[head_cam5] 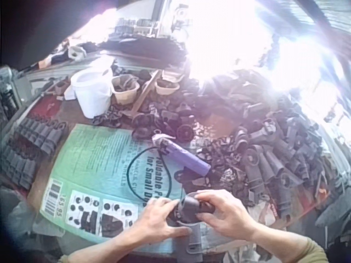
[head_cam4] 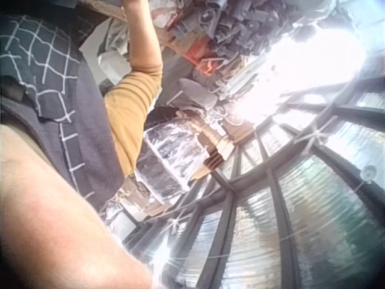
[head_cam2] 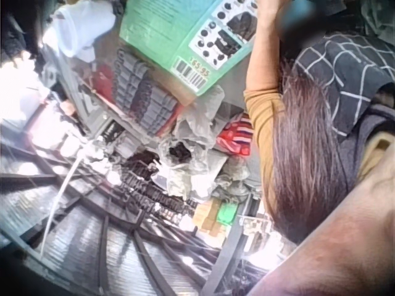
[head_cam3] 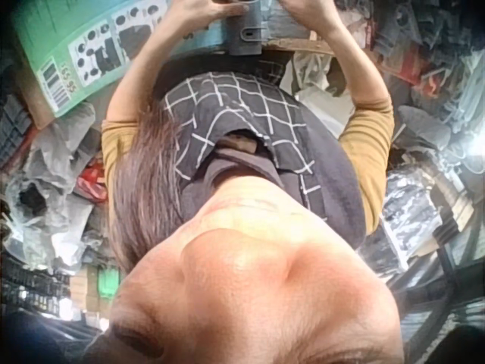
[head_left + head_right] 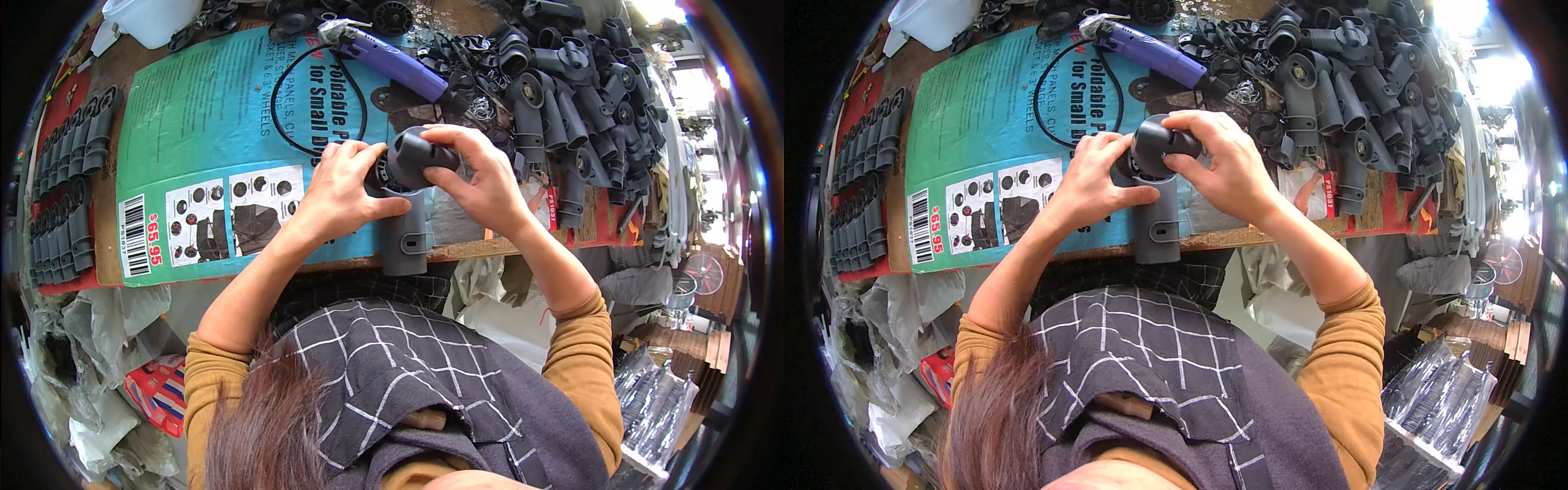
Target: The person assembles small wheels by inserting bearings and securing them with a hot glue gun. They repeatedly pick up wheel housings, insert bearings, apply glue, and place the finished wheels on the work surface.
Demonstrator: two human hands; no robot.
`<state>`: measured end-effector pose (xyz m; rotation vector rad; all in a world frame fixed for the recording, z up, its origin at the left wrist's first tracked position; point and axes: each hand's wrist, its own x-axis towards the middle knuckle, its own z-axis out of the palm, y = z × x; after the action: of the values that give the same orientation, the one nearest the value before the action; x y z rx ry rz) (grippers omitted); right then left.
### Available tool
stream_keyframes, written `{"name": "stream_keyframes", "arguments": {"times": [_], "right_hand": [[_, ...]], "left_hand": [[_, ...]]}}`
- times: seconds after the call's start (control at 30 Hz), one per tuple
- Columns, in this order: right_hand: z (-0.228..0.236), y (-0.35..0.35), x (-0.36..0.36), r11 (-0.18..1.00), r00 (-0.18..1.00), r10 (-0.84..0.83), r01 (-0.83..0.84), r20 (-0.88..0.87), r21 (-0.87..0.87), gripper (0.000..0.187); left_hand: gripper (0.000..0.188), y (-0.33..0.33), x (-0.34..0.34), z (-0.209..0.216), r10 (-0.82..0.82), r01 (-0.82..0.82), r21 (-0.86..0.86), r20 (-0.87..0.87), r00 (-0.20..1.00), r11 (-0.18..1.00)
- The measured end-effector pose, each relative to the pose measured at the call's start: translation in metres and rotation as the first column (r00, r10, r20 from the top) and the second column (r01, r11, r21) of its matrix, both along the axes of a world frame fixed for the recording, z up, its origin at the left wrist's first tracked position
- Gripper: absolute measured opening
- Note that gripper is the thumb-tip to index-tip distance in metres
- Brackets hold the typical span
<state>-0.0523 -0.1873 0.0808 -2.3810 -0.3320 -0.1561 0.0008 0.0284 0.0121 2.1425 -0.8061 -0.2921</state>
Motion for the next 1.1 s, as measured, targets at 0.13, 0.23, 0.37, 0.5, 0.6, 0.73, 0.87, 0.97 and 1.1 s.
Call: {"name": "stream_keyframes", "arguments": {"times": [0.13, 0.23, 0.37, 0.5, 0.6, 0.73, 0.87, 0.97, 1.1], "right_hand": [[-0.009, 0.009, 0.01, 0.99, 0.992, 0.052, -0.066, -0.111, -0.128, 0.034], [-0.015, 0.004, 0.011, 0.987, 0.988, 0.091, -0.106, -0.121, -0.124, 0.035], [-0.019, -0.005, 0.013, 0.987, 0.968, 0.114, -0.135, -0.223, -0.085, 0.036], [-0.027, -0.005, 0.012, 0.994, 0.942, 0.098, -0.078, -0.322, 0.073, 0.038], [-0.041, -0.001, 0.006, 0.972, 0.93, 0.107, -0.024, -0.351, 0.232, 0.04], [-0.061, 0.002, -0.008, 0.903, 0.945, 0.115, 0.028, -0.305, 0.428, 0.038], [-0.073, -0.003, -0.035, 0.916, 0.984, 0.11, -0.045, -0.142, 0.398, 0.039], [-0.077, -0.007, -0.048, 0.874, 0.987, 0.11, -0.041, -0.114, 0.485, 0.041], [-0.069, -0.008, -0.052, 0.876, 0.995, 0.049, -0.083, 0.083, 0.476, 0.065]], "left_hand": [[0.081, 0.0, -0.003, -0.003, 0.032, -0.032, -0.024, 0.03, 0.999, 0.999], [0.071, 0.001, 0.002, -0.003, 0.02, -0.022, -0.043, -0.043, 0.999, 0.999], [0.057, 0.002, 0.012, 0.002, -0.072, 0.072, 0.006, -0.059, 0.996, 0.997], [0.049, -0.003, 0.017, 0.012, -0.137, 0.142, 0.062, -0.083, 0.987, 0.988], [0.05, -0.007, 0.017, 0.019, -0.153, 0.161, 0.144, -0.07, 0.986, 0.976], [0.053, -0.014, 0.027, 0.03, -0.187, 0.243, 0.198, -0.265, 0.946, 0.949], [0.065, -0.032, 0.037, 0.038, -0.086, 0.314, 0.275, -0.612, 0.786, 0.909], [0.063, -0.044, 0.034, 0.041, 0.022, 0.288, 0.269, -0.765, 0.644, 0.919], [0.057, -0.048, 0.02, 0.048, 0.041, 0.015, 0.051, -0.918, 0.394, 0.999]]}}
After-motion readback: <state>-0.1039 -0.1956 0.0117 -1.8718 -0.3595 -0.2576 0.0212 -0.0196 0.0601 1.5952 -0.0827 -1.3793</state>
